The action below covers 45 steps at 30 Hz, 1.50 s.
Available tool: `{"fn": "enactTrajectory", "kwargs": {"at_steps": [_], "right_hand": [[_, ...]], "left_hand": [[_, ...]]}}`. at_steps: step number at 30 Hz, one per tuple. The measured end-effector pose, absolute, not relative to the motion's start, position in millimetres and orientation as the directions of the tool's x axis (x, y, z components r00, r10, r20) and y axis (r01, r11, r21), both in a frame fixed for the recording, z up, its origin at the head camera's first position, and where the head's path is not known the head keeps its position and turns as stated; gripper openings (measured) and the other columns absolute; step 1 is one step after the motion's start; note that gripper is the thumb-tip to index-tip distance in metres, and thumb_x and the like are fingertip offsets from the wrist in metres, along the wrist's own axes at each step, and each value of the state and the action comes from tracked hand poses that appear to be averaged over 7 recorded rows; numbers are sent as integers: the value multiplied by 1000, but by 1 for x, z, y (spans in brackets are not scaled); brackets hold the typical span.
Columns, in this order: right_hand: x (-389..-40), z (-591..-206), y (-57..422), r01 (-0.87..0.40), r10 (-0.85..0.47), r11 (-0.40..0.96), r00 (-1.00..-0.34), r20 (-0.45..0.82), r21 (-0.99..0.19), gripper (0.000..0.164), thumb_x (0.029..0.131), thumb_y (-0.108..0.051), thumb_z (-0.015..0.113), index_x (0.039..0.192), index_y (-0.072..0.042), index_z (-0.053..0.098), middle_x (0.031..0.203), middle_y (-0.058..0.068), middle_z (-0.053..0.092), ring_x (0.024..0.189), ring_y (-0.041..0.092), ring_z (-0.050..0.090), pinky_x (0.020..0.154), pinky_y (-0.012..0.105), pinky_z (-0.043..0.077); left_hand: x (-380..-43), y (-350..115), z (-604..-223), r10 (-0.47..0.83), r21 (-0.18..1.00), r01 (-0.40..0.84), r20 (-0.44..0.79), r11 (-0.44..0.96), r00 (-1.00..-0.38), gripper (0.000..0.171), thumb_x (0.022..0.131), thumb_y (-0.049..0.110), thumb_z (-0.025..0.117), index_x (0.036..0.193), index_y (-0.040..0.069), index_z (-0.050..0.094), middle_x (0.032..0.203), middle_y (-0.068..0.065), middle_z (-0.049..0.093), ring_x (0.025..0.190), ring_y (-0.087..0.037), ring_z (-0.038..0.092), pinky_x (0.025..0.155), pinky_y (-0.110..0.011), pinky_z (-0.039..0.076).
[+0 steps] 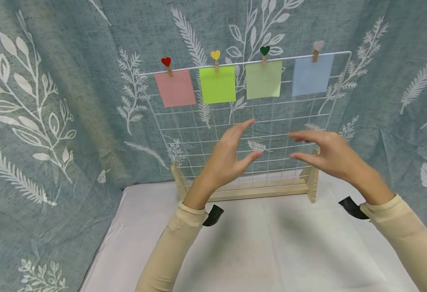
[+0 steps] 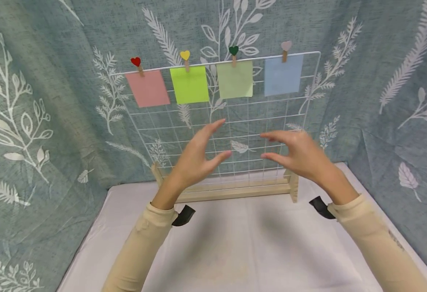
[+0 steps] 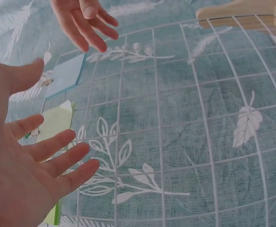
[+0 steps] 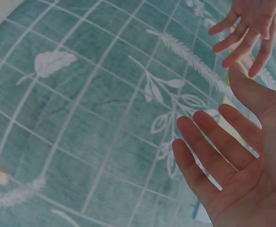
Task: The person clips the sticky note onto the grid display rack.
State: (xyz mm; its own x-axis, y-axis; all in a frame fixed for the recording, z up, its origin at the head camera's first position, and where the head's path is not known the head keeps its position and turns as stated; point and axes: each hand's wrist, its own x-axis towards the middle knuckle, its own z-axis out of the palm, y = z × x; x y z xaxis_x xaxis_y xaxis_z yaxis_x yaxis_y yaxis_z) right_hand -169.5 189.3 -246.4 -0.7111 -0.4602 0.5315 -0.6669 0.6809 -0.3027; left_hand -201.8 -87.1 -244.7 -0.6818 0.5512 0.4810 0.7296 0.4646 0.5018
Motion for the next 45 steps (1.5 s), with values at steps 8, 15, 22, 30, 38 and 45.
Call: {"fn": "enactTrajectory", "kwargs": {"at_steps": [8,15,22,30,38,45], "right_hand": [[-164,-257,187,-623,-452,689,-769,451,-371,59,79,-8,81,134,-2,58,119,16,66,102,32,64,78,49,54],[-162,-262,187,-558,-410,727,-821,398,-401,65,84,-12,79,141,-5,50,127,16,63,106,33,63,84,48,53],[-153,-270,191,-517,-373,751,-845,383,-411,73,82,-13,81,146,-8,45,132,14,60,108,32,63,85,47,53],[-145,-279,192,-552,-416,732,-827,379,-401,75,83,-20,81,147,-7,43,144,16,50,111,32,61,83,47,54],[-139,-297,191,-490,-398,753,-871,289,-439,79,86,-36,77,150,-12,39,153,15,37,135,41,39,96,63,43],[-130,-312,188,-449,-380,777,-894,238,-442,78,87,-40,75,150,-11,38,150,16,41,130,41,45,91,61,47]], "left_hand": [[-200,-100,-257,556,487,770,536,411,-636,70,91,29,72,149,9,38,147,-9,46,137,-23,40,113,-41,34],[-197,-111,-259,537,503,758,536,416,-651,68,92,30,71,149,11,39,147,-6,46,138,-20,39,113,-40,34],[-185,-121,-269,519,552,739,533,386,-669,69,91,26,72,150,12,39,149,-7,44,139,-20,39,113,-43,34],[-179,-130,-279,498,594,721,533,356,-684,71,90,22,74,151,15,38,150,-6,43,140,-19,37,113,-44,34],[-168,-142,-293,461,616,679,505,400,-730,73,89,22,74,152,18,37,150,-2,42,140,-20,35,111,-49,36],[-158,-149,-311,449,620,651,476,438,-756,73,90,25,74,152,19,36,151,-2,42,140,-21,36,110,-49,36]]}}
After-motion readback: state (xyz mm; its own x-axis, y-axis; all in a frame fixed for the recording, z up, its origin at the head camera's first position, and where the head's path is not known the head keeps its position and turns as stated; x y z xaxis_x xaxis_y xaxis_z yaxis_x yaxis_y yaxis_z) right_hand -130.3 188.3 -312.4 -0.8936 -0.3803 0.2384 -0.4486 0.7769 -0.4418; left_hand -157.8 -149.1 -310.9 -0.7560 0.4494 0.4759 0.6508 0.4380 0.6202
